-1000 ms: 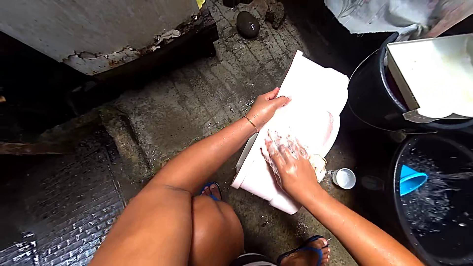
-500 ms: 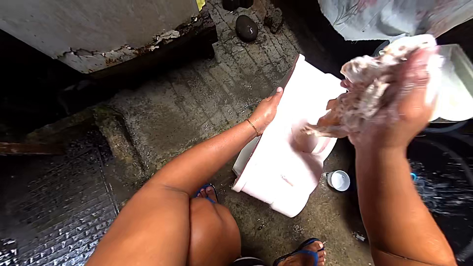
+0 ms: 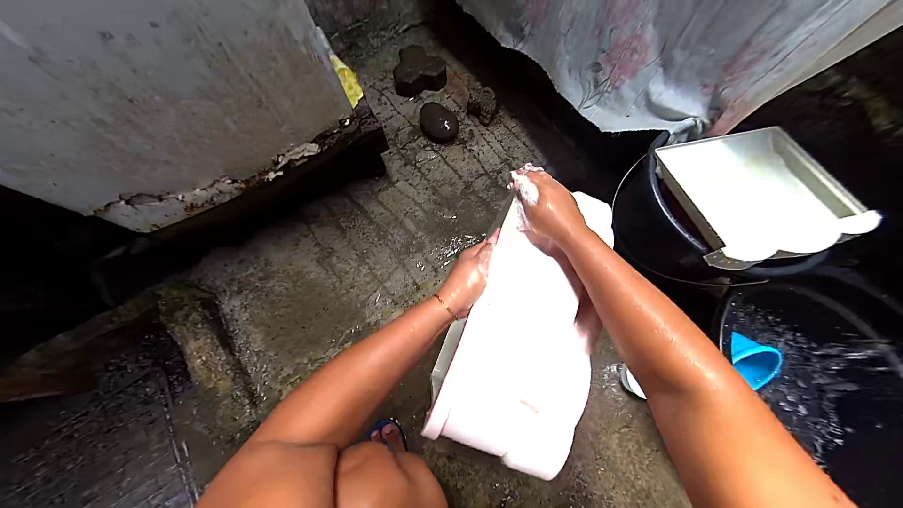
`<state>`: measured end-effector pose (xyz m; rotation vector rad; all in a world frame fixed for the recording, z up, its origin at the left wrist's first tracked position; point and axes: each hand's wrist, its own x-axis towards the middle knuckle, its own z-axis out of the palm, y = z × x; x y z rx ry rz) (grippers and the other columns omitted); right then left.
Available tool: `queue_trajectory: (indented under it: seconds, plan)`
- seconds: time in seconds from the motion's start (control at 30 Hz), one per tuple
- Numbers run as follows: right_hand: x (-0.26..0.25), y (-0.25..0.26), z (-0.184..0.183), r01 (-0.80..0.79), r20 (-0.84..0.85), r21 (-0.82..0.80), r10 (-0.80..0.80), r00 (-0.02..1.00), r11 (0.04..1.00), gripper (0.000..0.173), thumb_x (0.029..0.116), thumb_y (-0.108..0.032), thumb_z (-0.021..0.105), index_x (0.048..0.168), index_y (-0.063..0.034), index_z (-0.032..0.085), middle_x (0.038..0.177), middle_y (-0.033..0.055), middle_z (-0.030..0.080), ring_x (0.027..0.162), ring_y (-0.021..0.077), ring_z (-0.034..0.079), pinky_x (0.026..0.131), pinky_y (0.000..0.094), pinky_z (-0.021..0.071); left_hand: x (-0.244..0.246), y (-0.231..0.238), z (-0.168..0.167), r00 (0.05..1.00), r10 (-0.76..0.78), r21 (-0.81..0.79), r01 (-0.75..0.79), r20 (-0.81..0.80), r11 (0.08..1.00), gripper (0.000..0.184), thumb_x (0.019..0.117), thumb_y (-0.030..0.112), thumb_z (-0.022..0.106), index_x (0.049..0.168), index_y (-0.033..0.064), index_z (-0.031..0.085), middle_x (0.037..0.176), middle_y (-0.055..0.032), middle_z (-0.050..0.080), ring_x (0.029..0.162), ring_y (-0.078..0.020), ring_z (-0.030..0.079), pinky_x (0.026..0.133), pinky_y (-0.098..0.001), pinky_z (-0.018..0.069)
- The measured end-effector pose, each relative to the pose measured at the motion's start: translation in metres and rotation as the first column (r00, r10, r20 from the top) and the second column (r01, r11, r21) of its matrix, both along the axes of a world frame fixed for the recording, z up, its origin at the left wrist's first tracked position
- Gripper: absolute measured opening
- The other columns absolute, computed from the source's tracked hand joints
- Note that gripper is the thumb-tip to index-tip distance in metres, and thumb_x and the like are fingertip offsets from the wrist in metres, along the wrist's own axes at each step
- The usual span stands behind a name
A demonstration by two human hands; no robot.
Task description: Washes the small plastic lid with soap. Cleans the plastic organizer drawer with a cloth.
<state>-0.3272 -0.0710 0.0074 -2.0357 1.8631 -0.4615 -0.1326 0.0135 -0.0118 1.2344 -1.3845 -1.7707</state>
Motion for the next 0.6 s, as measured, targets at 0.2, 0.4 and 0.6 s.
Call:
queue_trajectory:
  seconds: [0.2, 0.4, 0.6]
  plan:
    - [0.041, 0.065, -0.007, -0.239, -0.024, -0.105, 0.238, 0.971, 0.965, 0.048, 0.105, -0.03, 0.046, 0.147, -0.0078, 0.056, 0.159, 0.014, 0.045, 0.153, 0.0317, 0.033, 0.125, 0.0539, 0.0248, 0.011, -0.014, -0.009, 0.997, 0.072, -0.057, -0.07, 0.028, 0.996, 0.046, 0.1141, 0.027, 0.025, 0.129, 0.0018, 0.061, 0.109, -0.0096, 0.067, 0.097, -0.0103, 0.064, 0.089, -0.0306, 0.0542]
    - [-0.009, -0.028, 0.0, 0.133, -0.009, 0.185, -0.134, 0.991, 0.974, 0.05, 0.1096, -0.042, 0.039, 0.14, -0.0092, 0.061, 0.137, 0.0205, 0.063, 0.13, 0.0405, 0.057, 0.106, 0.0665, 0.0433, 0.011, -0.02, -0.007, 0.998, -0.049, -0.006, 0.049, -0.04, 0.999, 0.056, 0.1055, 0.021, 0.057, 0.157, 0.0065, 0.039, 0.133, -0.013, 0.066, 0.11, -0.013, 0.068, 0.098, -0.0313, 0.055]
    - [-0.043, -0.099, -0.029, 0.306, -0.013, 0.472, -0.34, 0.94, 0.827, 0.051, 0.1034, -0.046, 0.05, 0.117, -0.0017, 0.071, 0.12, 0.0242, 0.068, 0.116, 0.0399, 0.063, 0.098, 0.0661, 0.0461, 0.009, -0.022, -0.009, 0.995, -0.071, -0.002, 0.071, -0.064, 0.997, 0.054, 0.103, 0.015, 0.058, 0.153, -0.0006, 0.042, 0.123, -0.0144, 0.069, 0.102, -0.0118, 0.07, 0.093, -0.0283, 0.0569]
